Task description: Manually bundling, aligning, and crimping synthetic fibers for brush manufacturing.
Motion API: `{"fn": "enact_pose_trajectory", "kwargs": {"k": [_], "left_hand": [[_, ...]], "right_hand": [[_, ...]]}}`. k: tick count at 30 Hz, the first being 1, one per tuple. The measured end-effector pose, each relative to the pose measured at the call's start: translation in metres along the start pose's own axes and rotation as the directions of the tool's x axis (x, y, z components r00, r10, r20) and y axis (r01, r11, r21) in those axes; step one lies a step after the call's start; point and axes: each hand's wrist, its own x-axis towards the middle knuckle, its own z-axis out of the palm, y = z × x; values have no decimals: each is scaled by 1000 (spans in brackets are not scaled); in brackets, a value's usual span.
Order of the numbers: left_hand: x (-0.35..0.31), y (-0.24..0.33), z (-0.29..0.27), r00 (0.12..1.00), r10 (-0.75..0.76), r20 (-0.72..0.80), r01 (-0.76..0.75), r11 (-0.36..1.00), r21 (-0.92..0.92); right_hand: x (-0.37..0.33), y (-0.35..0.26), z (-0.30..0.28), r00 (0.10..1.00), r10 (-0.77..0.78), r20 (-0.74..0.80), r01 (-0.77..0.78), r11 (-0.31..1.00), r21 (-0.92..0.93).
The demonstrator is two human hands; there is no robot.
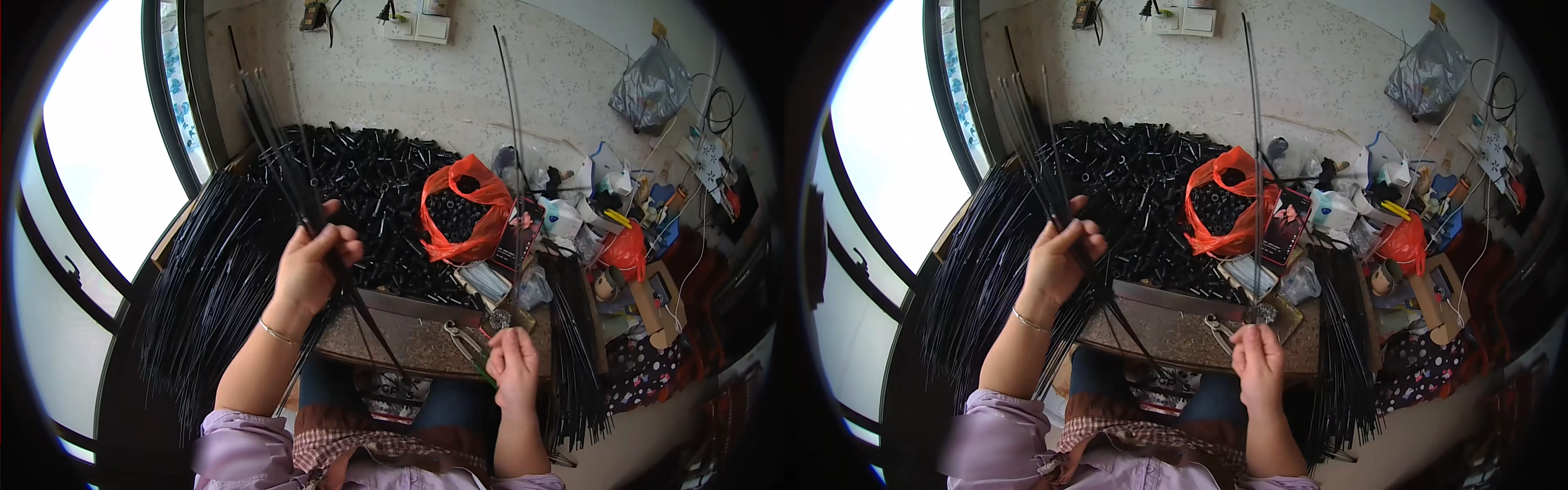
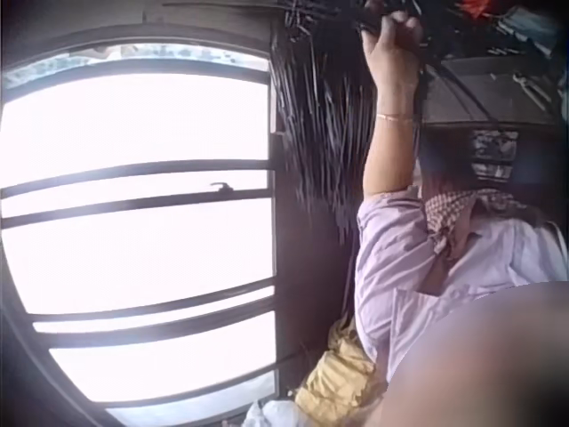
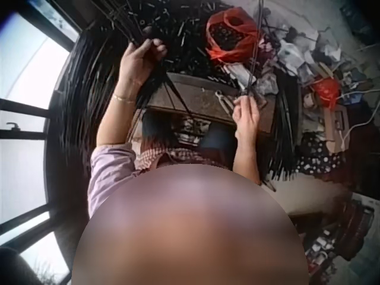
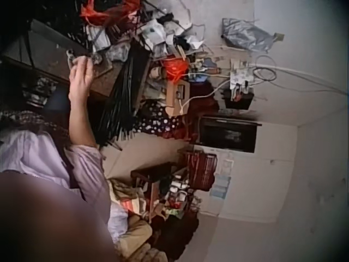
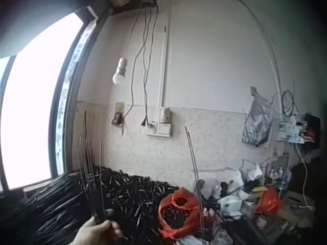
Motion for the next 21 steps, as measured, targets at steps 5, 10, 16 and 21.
{"fn": "enact_pose_trajectory", "kwargs": {"k": [5,10,16,21], "left_hand": [[-29,-42,27,969,-164,185,156,986,60],[-23,-74,23,950,-277,148,256,956,143],[-18,-88,9,968,-251,-2,249,957,150],[4,-75,0,942,-329,56,322,940,110]], "right_hand": [[3,33,37,996,26,83,-32,997,64],[-2,70,47,977,192,94,-187,980,-67],[10,87,46,981,68,183,-60,997,-51],[12,113,43,922,183,342,-123,974,-190]]}}
